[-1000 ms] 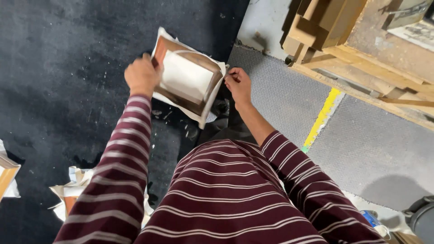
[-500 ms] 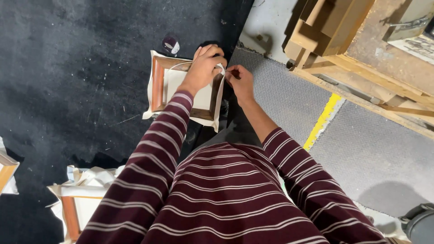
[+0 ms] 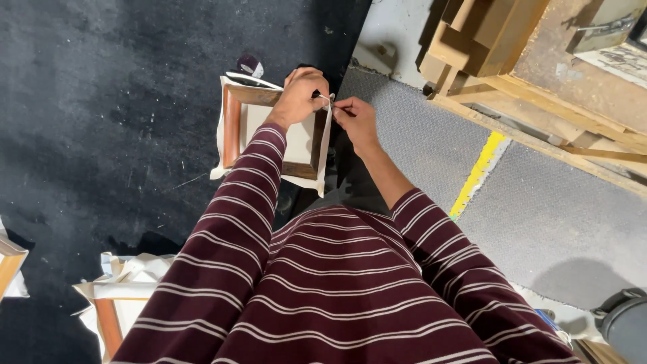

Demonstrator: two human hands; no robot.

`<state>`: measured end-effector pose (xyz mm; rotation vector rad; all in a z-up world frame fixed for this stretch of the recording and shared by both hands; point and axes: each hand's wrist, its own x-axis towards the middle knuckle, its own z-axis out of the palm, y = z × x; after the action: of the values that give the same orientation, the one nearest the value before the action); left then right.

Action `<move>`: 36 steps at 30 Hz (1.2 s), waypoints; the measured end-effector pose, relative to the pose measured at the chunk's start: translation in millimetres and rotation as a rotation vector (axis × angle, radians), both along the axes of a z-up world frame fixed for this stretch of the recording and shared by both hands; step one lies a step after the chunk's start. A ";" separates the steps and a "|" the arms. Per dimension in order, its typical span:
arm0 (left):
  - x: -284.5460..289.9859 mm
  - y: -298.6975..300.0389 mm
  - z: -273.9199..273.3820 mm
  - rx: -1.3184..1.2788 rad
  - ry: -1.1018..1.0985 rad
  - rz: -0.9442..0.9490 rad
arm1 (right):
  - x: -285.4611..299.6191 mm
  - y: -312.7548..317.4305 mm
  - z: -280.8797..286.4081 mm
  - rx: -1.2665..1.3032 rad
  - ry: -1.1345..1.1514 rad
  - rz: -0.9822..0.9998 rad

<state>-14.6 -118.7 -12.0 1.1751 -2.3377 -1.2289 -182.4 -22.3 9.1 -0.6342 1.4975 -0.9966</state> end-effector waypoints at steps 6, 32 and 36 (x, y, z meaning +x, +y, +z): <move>2.3 -1.9 -7.9 0.025 0.071 0.042 | 5.9 -5.1 3.1 0.050 0.010 -0.042; 3.4 -2.7 -2.3 -0.031 0.180 0.039 | 10.2 5.1 4.7 0.046 0.080 -0.046; 3.4 1.1 4.9 -0.014 0.194 0.031 | 9.3 9.9 13.5 0.039 0.107 -0.012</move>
<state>-11.3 -117.7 -7.1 1.0336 -2.1755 -1.2531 -173.1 -12.4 22.6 -0.6598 1.6128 -0.9525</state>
